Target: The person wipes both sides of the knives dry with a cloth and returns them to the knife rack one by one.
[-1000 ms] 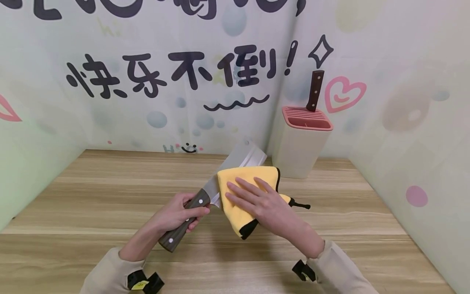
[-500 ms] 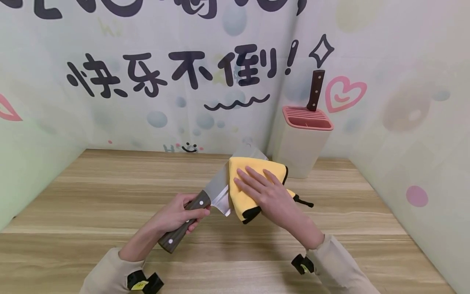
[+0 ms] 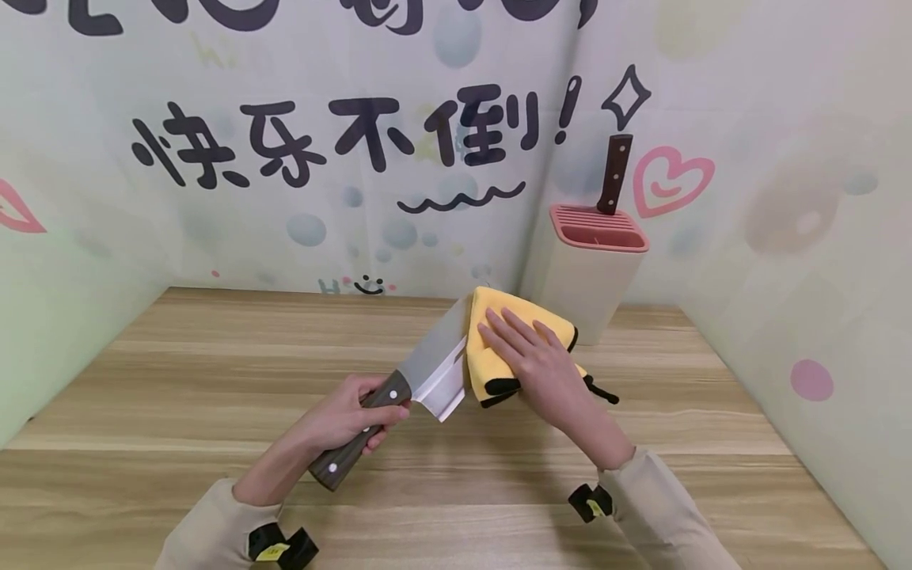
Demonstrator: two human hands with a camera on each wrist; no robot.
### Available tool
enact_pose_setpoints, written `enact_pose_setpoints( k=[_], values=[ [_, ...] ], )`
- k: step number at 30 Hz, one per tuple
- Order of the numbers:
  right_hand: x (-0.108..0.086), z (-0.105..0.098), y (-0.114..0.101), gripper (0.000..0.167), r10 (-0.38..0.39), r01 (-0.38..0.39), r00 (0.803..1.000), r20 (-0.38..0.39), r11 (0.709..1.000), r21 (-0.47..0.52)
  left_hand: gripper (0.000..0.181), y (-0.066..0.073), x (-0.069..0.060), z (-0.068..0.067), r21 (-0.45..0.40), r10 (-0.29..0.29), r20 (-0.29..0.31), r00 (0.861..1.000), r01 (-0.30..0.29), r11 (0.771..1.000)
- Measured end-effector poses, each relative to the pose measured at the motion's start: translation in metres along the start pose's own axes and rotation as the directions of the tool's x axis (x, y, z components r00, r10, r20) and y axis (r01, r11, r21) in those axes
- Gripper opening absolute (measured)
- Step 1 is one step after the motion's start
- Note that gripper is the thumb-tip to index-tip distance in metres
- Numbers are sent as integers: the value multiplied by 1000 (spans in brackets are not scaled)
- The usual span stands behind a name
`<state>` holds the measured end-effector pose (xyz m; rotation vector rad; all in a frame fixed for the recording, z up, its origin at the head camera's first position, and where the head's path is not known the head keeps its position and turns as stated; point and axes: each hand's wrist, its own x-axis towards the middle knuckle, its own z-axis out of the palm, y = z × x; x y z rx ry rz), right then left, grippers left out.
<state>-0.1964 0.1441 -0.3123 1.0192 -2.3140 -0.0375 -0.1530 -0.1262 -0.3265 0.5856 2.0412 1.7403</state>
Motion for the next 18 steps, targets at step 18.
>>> enact_pose_setpoints(
  k=[18],
  values=[
    [-5,3,9,69,92,-92,995,43,996,-8,29,-1,-1,1,-18,-12,11,1000,12,1000]
  ],
)
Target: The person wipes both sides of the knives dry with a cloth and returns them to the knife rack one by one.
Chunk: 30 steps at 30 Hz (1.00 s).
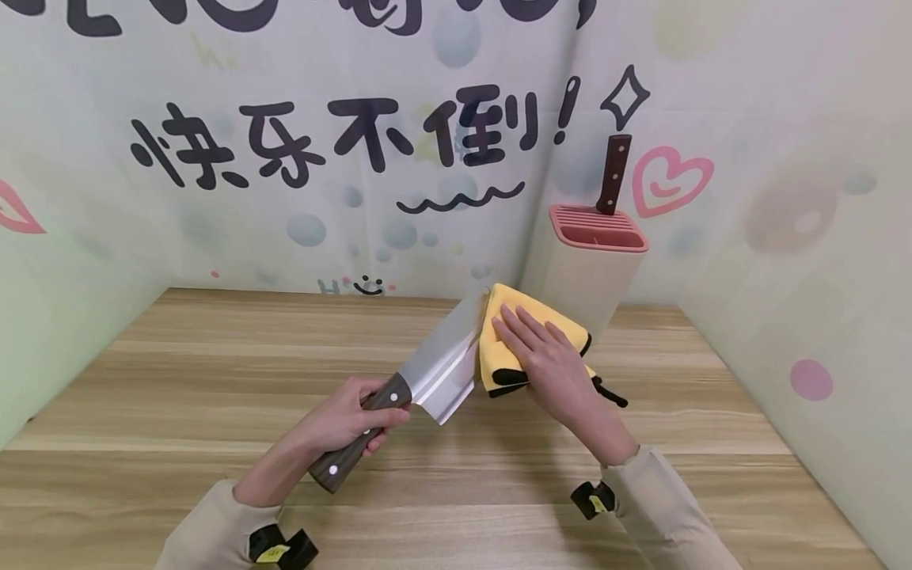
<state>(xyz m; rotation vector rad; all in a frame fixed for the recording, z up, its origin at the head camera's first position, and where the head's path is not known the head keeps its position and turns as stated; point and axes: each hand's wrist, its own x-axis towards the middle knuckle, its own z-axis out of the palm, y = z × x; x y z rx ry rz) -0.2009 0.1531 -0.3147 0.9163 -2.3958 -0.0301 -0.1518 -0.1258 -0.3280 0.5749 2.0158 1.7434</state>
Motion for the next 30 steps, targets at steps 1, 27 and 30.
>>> enact_pose_setpoints(
  k=[1,27,30],
  values=[
    [0,0,0,68,-2,2,1000,-1,1000,-9,29,0,0,0,5,1,-2,1000,-1,1000],
    [13,-10,-19,55,-57,58,998,9,991,-123,27,0,3,7,32,-8,-6,1000,8,999],
    [13,-10,-25,56,-89,89,996,2,989,-120,27,0,3,7,39,-15,-16,1000,15,999]
  ],
)
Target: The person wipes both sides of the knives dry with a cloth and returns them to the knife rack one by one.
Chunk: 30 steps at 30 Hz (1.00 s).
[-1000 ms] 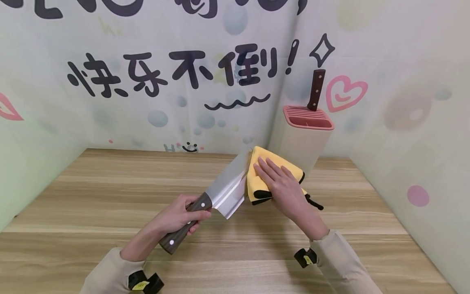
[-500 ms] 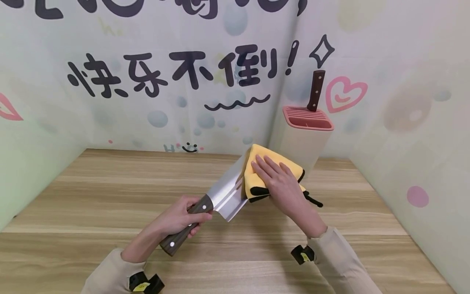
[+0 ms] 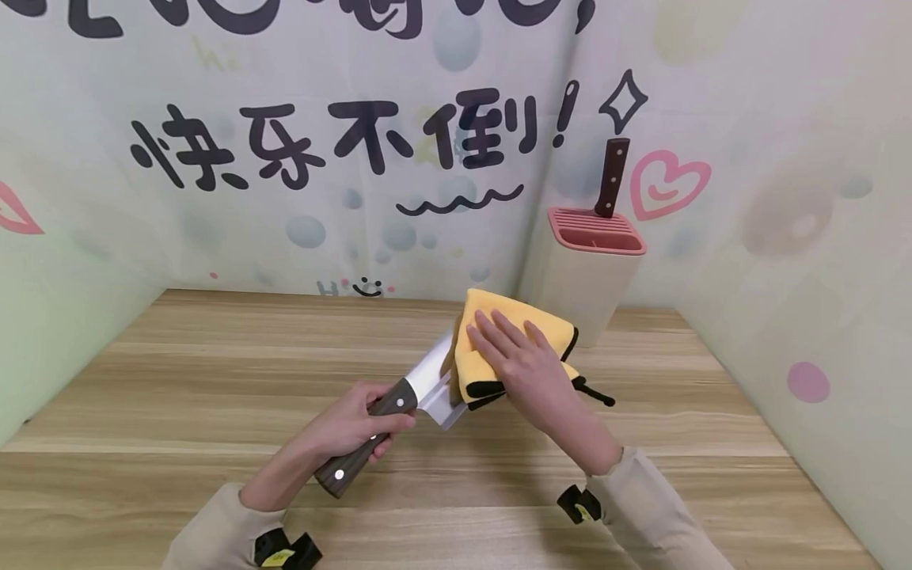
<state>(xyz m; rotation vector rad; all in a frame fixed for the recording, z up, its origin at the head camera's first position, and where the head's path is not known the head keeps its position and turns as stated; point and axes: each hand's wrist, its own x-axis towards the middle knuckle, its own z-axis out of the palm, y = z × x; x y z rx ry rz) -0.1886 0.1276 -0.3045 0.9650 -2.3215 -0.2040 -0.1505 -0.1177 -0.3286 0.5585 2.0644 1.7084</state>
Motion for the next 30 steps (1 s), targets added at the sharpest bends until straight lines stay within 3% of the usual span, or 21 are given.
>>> enact_pose_setpoints(
  k=[8,19,30],
  values=[
    [1,-1,-14,58,-113,112,994,-11,993,-21,30,1,3,2,23,-28,-22,999,28,999],
    [2,-3,-29,58,-245,241,968,-58,968,-64,27,2,5,3,22,-44,-37,998,45,999],
    [-3,-7,-33,61,-283,281,958,-35,958,-48,28,7,2,0,21,-36,-33,999,37,999]
  ],
)
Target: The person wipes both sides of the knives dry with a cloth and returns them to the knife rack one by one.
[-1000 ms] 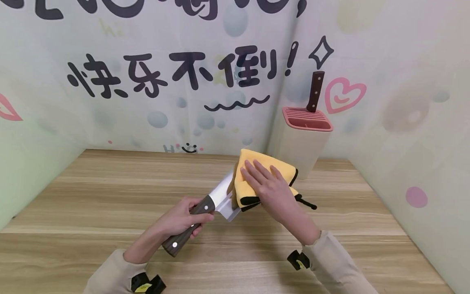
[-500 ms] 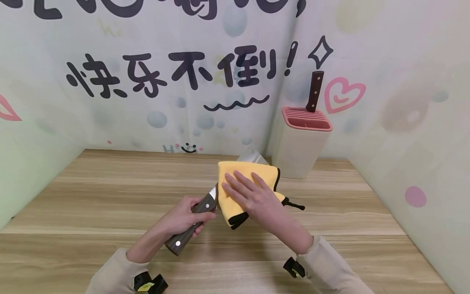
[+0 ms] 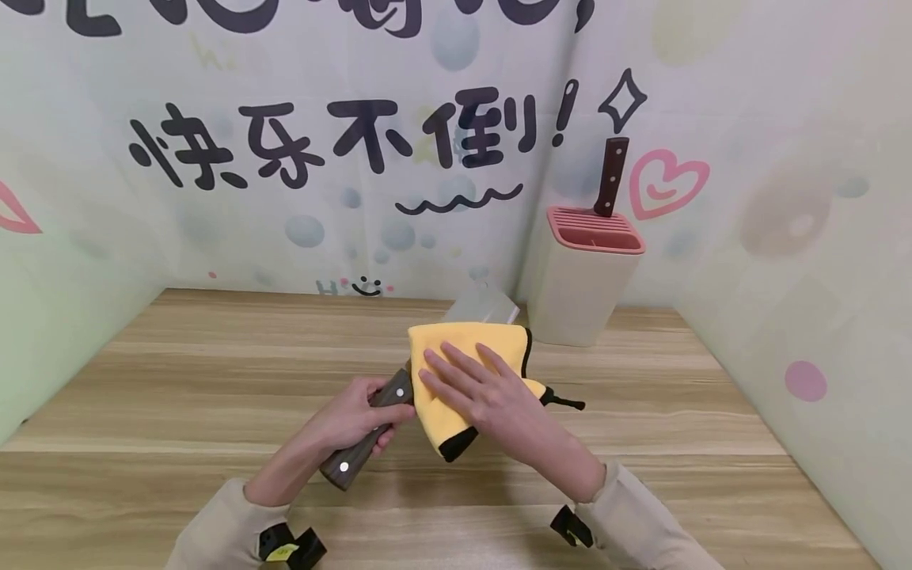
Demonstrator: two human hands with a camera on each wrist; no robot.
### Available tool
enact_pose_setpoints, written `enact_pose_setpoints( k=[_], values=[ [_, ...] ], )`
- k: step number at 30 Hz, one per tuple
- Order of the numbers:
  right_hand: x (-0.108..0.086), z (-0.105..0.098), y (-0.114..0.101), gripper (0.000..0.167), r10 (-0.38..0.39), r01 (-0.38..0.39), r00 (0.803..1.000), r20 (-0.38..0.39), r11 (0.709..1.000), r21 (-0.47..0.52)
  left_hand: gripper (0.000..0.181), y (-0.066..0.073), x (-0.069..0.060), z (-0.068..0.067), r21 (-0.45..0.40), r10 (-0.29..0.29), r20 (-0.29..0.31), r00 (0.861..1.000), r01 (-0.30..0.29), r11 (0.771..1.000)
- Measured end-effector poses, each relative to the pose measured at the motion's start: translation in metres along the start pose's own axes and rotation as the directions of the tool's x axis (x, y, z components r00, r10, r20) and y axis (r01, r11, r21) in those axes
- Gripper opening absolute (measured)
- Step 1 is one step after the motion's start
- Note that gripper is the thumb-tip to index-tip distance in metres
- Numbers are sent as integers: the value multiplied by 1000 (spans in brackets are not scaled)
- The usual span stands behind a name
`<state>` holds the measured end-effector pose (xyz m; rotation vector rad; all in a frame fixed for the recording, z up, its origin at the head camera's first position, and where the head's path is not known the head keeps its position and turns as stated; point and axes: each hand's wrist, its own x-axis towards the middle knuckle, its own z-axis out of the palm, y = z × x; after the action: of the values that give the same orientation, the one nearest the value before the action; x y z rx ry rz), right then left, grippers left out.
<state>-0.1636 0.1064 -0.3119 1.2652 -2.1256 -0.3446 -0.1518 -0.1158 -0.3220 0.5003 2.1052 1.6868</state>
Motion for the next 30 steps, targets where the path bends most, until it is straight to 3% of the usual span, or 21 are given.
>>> enact_pose_setpoints(
  k=[8,17,24,30],
  values=[
    [-9,0,-4,61,-53,53,998,-17,999,2,26,0,1,-5,-38,-12,-48,999,10,999],
    [-15,2,0,55,-56,58,998,-41,996,63,23,0,1,-8,-53,-3,-44,999,1,999],
    [-16,3,8,58,-2,4,999,-41,999,42,23,-1,0,-7,-58,20,-38,999,-23,998],
    [-18,8,17,64,78,-72,995,-61,993,98,32,-1,-1,-6,-44,11,-40,999,-12,999]
  ],
)
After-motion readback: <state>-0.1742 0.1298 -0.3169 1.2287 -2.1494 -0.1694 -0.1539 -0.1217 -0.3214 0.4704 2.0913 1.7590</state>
